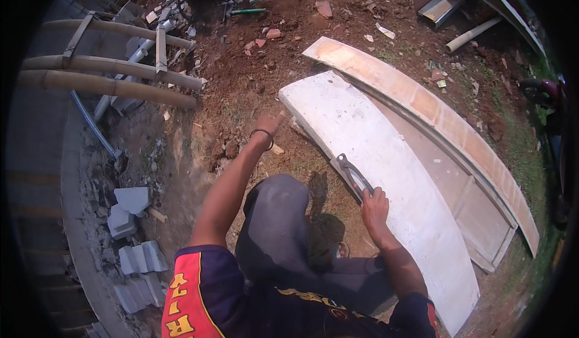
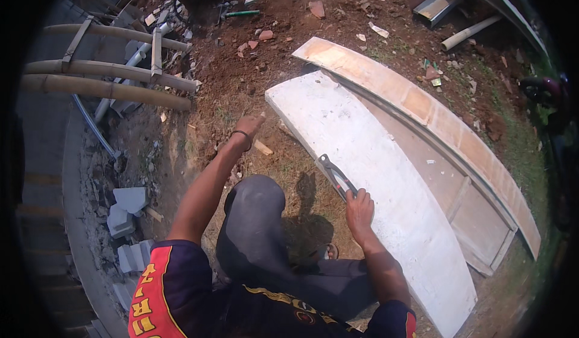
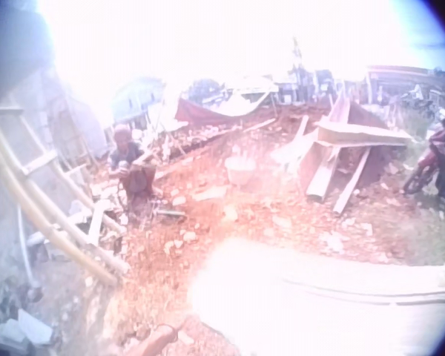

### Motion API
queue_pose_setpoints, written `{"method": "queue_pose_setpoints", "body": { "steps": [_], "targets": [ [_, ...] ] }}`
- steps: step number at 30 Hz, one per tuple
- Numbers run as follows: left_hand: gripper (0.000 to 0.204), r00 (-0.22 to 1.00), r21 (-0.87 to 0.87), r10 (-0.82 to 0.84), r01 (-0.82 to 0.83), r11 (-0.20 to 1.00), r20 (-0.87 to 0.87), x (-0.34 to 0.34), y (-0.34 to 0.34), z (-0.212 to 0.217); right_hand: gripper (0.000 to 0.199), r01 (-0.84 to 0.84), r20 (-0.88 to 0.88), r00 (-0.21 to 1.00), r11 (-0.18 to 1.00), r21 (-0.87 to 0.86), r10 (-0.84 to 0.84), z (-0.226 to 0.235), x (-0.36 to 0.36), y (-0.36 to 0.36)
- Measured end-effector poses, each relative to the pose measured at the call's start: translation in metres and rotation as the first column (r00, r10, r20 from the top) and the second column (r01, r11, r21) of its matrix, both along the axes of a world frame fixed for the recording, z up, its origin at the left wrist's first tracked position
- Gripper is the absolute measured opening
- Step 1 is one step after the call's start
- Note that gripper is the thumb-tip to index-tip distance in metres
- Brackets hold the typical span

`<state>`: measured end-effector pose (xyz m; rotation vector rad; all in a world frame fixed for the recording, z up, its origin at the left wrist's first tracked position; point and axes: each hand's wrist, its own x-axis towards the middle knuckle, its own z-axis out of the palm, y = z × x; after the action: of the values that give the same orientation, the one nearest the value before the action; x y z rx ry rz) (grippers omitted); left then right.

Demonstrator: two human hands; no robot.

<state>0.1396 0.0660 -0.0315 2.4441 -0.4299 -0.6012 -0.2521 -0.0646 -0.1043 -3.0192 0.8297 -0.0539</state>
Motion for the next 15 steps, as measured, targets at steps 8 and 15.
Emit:
{"method": "queue_pose_setpoints", "body": {
  "steps": [8, 15],
  "targets": [
    [0.034, 0.873, -0.084, 0.393, -0.432, 0.898, -0.289, 0.084, 0.122, -0.084, 0.039, -0.093, -0.105, 0.987, 0.959, 0.269, 0.125, -0.016, 0.053, -0.009],
    [0.034, 0.888, -0.064, 0.457, -0.454, 0.889, 0.048, 0.291, 0.105, -0.219, 0.066, 0.071, 0.037, 0.994, 0.867, 0.494, -0.103, -0.010, 0.313, 0.009]
  ]
}}
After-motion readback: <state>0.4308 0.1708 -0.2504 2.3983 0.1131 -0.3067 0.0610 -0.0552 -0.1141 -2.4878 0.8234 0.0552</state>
